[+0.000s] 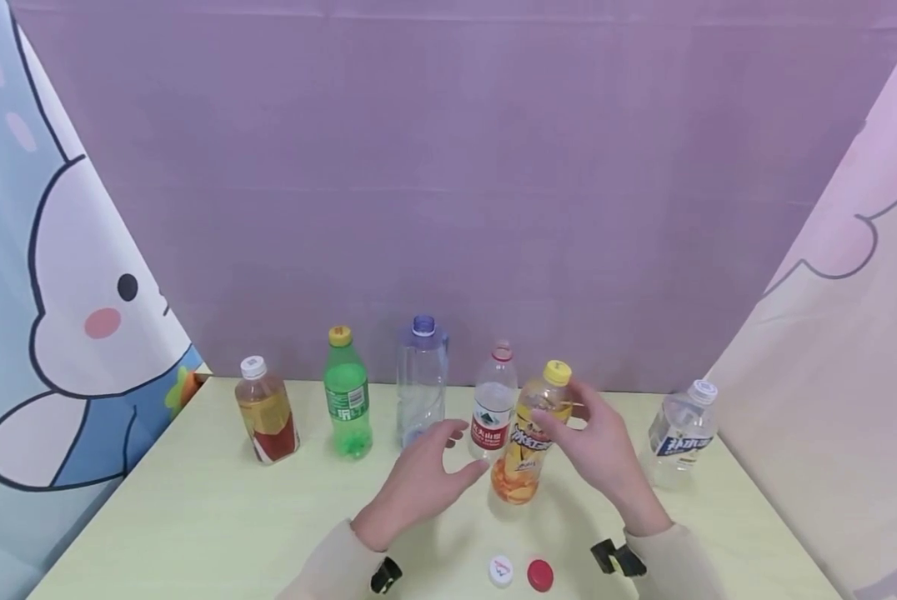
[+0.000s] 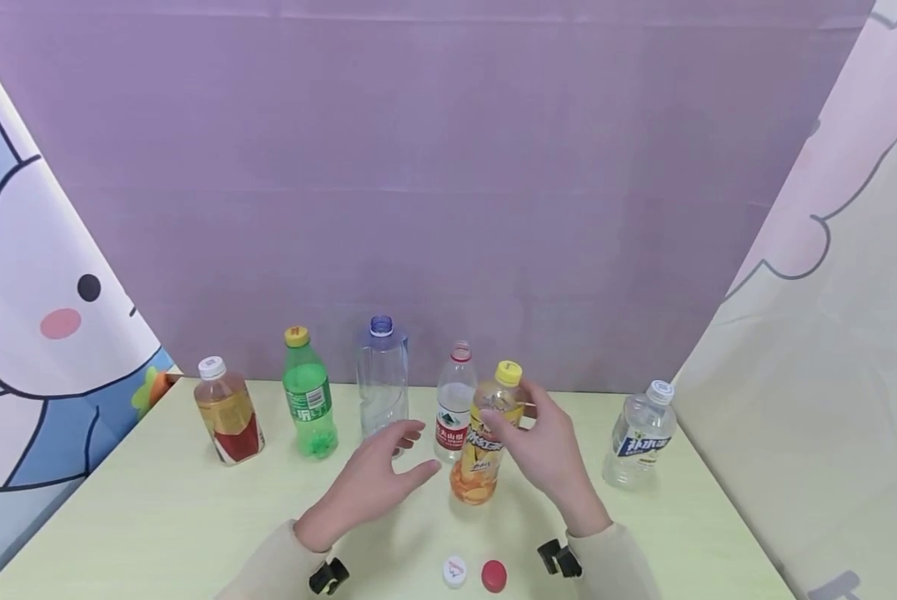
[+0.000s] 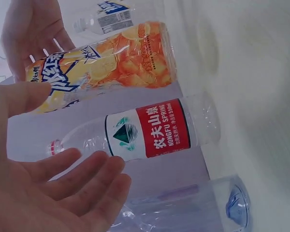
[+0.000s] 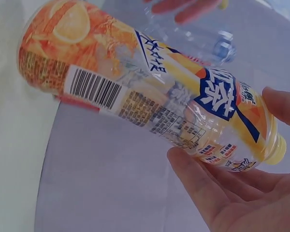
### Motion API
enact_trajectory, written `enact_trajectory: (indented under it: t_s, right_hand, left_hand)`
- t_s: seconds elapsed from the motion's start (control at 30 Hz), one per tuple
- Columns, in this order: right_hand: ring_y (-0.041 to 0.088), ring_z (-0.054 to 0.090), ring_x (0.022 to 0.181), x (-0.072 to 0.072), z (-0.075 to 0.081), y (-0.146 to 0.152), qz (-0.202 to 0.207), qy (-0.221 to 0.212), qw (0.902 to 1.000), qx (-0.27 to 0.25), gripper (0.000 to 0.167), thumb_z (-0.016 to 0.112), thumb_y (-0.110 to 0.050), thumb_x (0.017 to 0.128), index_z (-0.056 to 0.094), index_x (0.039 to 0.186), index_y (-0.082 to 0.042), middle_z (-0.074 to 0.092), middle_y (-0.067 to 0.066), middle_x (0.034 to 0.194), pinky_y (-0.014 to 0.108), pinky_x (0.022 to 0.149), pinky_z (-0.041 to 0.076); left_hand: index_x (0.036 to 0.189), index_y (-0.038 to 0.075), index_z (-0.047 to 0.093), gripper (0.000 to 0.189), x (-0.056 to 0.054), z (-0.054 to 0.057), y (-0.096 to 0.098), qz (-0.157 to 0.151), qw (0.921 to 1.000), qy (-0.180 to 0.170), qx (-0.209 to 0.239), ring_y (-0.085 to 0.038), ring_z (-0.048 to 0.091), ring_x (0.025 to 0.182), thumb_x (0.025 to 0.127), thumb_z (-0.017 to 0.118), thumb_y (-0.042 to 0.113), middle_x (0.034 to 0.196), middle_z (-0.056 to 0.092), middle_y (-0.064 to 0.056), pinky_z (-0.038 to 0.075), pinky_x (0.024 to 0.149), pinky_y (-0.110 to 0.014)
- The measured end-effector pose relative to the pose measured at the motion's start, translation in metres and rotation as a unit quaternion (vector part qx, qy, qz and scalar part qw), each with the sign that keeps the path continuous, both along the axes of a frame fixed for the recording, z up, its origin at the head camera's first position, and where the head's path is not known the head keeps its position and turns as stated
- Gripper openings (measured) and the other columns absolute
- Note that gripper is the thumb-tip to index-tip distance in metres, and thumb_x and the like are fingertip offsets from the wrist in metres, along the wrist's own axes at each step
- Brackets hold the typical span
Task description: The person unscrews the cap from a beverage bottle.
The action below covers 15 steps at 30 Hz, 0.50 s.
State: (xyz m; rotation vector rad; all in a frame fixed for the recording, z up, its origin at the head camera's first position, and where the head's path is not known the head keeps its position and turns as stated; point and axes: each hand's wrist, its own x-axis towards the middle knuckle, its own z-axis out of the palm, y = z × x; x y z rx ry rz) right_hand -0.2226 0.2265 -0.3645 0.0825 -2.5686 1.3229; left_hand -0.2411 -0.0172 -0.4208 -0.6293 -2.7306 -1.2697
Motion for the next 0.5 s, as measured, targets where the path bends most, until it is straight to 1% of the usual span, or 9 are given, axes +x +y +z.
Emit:
enact_trajectory:
  t_s: [0.1, 0.13, 0.23, 0.33, 0.4, 0.5]
  right_hand:
    - [0.035, 0.056, 0.126, 0.004, 0.000, -0.010, 0.014, 0.015, 0.9997, -0.016, 0.075, 0.074, -0.048, 0.091, 0.046, 0.148, -0.008, 0.057, 0.014, 0.141, 0.049, 0.092, 0.055]
    - [0.035, 0.057, 0.125, 0.005, -0.001, -0.014, 0.020, 0.019, 0.9994, -0.022, 0.073, 0.074, -0.047, 0.091, 0.047, 0.148, -0.009, 0.057, 0.014, 0.140, 0.048, 0.092, 0.056]
    - [0.034, 0.059, 0.123, 0.008, -0.001, -0.023, 0.041, 0.034, 0.9978, -0.038, 0.068, 0.075, -0.043, 0.092, 0.049, 0.145, -0.010, 0.059, 0.012, 0.137, 0.047, 0.092, 0.056]
    - [0.034, 0.060, 0.121, 0.011, -0.002, -0.031, 0.056, 0.048, 0.9957, -0.055, 0.064, 0.076, -0.039, 0.092, 0.051, 0.144, -0.012, 0.060, 0.010, 0.135, 0.047, 0.090, 0.057]
    - [0.034, 0.061, 0.120, 0.012, -0.002, -0.036, 0.062, 0.058, 0.9941, -0.067, 0.061, 0.076, -0.035, 0.092, 0.052, 0.144, -0.013, 0.061, 0.010, 0.135, 0.047, 0.090, 0.057]
    - [0.034, 0.062, 0.120, 0.012, -0.002, -0.043, 0.070, 0.069, 0.9917, -0.082, 0.060, 0.076, -0.030, 0.092, 0.052, 0.143, -0.011, 0.062, 0.010, 0.134, 0.049, 0.092, 0.056]
  left_hand:
    - [0.148, 0.013, 0.047, 0.073, 0.002, 0.001, -0.002, -0.016, 0.9997, -0.007, 0.020, -0.030, 0.055, 0.126, 0.091, 0.071, 0.052, 0.140, 0.057, -0.010, 0.048, 0.098, -0.055]
    - [0.151, 0.014, 0.044, 0.076, 0.003, 0.000, -0.003, -0.021, 0.9994, -0.014, 0.025, -0.030, 0.054, 0.128, 0.091, 0.070, 0.053, 0.143, 0.055, -0.010, 0.047, 0.100, -0.056]
    - [0.154, 0.015, 0.041, 0.082, 0.005, -0.002, -0.004, -0.041, 0.9981, -0.024, 0.040, -0.031, 0.051, 0.131, 0.090, 0.071, 0.056, 0.148, 0.050, -0.010, 0.046, 0.101, -0.058]
    - [0.156, 0.017, 0.037, 0.085, 0.008, -0.002, -0.006, -0.059, 0.9967, -0.028, 0.049, -0.032, 0.049, 0.134, 0.089, 0.070, 0.059, 0.151, 0.048, -0.010, 0.045, 0.102, -0.060]
    - [0.157, 0.018, 0.034, 0.087, 0.009, -0.002, -0.007, -0.068, 0.9958, -0.026, 0.055, -0.032, 0.049, 0.135, 0.089, 0.070, 0.059, 0.151, 0.047, -0.010, 0.045, 0.104, -0.059]
    - [0.160, 0.020, 0.030, 0.090, 0.011, -0.001, -0.010, -0.073, 0.9954, -0.022, 0.058, -0.030, 0.051, 0.133, 0.089, 0.070, 0.060, 0.151, 0.047, -0.008, 0.046, 0.104, -0.057]
